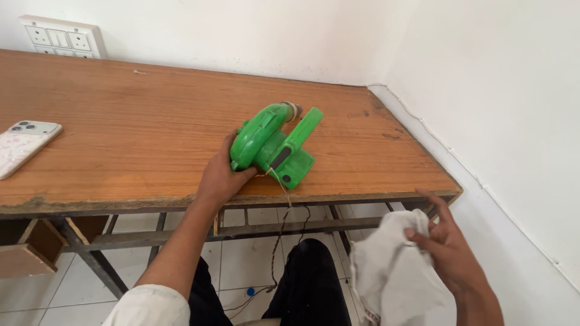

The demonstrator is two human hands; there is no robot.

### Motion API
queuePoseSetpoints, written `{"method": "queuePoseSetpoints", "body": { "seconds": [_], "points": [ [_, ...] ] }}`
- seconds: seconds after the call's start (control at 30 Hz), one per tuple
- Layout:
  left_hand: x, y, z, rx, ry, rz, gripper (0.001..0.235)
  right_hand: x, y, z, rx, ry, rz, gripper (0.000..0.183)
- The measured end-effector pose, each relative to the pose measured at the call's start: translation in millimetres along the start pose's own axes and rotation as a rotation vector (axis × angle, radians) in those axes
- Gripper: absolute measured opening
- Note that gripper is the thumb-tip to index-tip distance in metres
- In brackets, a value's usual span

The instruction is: The person wipes a green handheld leaf blower with a white cloth on a wooden table. They clean the body, handle, and nozzle of the device, turning it over to wipe different sides.

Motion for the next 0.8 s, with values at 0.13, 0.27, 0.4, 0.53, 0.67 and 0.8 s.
{"method": "queuePoseSetpoints", "body": {
  "seconds": [0.13, 0.27, 0.4, 0.53, 0.67, 0.8],
  "points": [
    [0, 3, 0, 0.010, 0.004, -0.010, 0.101, 23, -7, 2, -0.028, 0.058, 0.438, 0.081],
    [0, 1, 0, -0.034, -0.011, -0.025, 0.101, 25, -17, 5, 0.030, 0.243, 1.016, 0.046],
    [0, 1, 0, -0.005, -0.003, -0.014, 0.100, 28, -24, 11, 0.196, 0.205, 1.191, 0.030],
    [-2, 8, 2, -0.052, -0.006, -0.032, 0.101, 27, -7, 8, 0.166, 0.051, 0.971, 0.023],
    [-2, 9, 3, -0.012, -0.013, 0.017, 0.097, 62, -47, 20, 0.219, -0.017, 1.047, 0.038],
    [-1, 8, 2, -0.005, -0.014, -0.005, 0.099, 50, -24, 12, 0.162, -0.006, 1.193, 0.035]
  ]
}}
Point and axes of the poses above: each hand's wrist, its own z-axis away from the middle knuckle, its own x-axis out of the palm, y = z × x, the point moved 3 cm from there along -z, towards the middle knuckle, and after that the axes turned 8 degrees about z, right-handed, at the moved point
